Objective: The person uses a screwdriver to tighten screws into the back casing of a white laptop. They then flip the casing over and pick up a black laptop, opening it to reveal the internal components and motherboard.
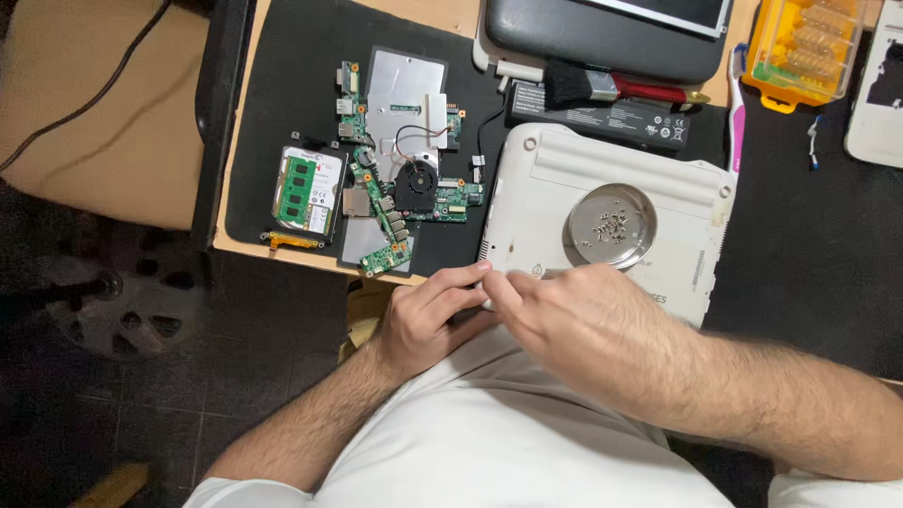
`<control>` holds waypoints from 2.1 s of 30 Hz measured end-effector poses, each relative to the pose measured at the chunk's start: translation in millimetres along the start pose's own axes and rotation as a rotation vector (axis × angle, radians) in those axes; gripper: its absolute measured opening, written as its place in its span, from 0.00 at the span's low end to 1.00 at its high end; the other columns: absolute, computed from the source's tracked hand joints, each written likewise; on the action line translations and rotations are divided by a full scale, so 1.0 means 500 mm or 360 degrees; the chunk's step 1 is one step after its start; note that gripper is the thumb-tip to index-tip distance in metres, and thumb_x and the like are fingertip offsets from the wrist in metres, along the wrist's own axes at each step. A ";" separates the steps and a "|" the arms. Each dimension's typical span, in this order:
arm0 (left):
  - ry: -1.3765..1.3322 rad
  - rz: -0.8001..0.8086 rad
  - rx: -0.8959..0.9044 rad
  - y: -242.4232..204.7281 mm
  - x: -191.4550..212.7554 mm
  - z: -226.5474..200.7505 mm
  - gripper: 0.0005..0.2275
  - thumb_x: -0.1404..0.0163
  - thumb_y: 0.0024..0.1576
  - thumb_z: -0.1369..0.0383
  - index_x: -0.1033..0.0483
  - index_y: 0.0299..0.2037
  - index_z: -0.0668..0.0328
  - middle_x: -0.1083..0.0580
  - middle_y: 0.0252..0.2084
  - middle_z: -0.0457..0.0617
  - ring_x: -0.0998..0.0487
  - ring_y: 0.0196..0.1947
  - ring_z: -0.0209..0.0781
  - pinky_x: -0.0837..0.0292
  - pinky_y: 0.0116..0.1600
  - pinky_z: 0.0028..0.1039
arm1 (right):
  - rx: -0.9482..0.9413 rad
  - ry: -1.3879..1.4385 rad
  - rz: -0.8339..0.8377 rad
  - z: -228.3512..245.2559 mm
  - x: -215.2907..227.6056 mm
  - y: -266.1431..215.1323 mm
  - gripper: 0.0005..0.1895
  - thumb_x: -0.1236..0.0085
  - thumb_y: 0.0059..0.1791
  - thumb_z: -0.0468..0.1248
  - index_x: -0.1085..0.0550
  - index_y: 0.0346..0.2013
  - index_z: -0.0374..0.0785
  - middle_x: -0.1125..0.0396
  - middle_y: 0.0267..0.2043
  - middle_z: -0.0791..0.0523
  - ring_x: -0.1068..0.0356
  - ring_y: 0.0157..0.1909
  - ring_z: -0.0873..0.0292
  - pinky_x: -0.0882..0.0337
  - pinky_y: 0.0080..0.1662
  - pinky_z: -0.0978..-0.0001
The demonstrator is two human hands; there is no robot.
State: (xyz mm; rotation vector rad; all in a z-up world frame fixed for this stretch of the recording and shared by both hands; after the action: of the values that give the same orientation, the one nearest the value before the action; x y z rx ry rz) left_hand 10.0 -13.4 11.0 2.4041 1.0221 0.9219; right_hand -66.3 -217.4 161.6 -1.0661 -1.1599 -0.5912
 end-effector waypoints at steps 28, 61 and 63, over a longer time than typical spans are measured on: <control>0.0023 -0.0007 -0.0062 0.000 0.000 0.005 0.11 0.26 0.69 0.69 0.13 0.55 0.63 0.16 0.68 0.64 0.04 0.55 0.50 0.05 0.51 0.33 | 0.0061 -0.0161 -0.0201 0.013 -0.044 0.021 0.03 0.39 0.58 0.35 0.24 0.41 0.47 0.26 0.29 0.63 0.21 0.25 0.53 0.24 0.31 0.54; 0.0033 0.0006 -0.0041 -0.017 -0.005 0.014 0.13 0.25 0.70 0.65 0.15 0.54 0.63 0.16 0.70 0.59 0.04 0.54 0.45 0.06 0.49 0.32 | 0.0086 -0.0196 -0.0278 -0.021 0.003 -0.013 0.07 0.40 0.60 0.35 0.28 0.41 0.52 0.32 0.35 0.63 0.25 0.30 0.55 0.28 0.36 0.57; 0.0012 0.0015 -0.0016 -0.020 -0.007 0.016 0.14 0.25 0.70 0.64 0.14 0.55 0.62 0.16 0.70 0.59 0.04 0.55 0.45 0.06 0.50 0.33 | 0.0064 -0.0195 -0.0261 -0.023 -0.006 -0.013 0.11 0.41 0.61 0.33 0.30 0.38 0.52 0.32 0.30 0.64 0.24 0.27 0.56 0.30 0.35 0.58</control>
State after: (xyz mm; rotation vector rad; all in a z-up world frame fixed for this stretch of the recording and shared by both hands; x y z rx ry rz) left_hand 8.8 -10.2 -1.7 2.4009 1.0069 0.9377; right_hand -67.6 -231.1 161.0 -0.9897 -1.3703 -0.6342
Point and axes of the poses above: each hand's wrist, its own y-axis towards the middle knuckle, its own x-axis out of the back of the hand, z = x × y, the point moved 2 cm from there along y, towards the middle knuckle
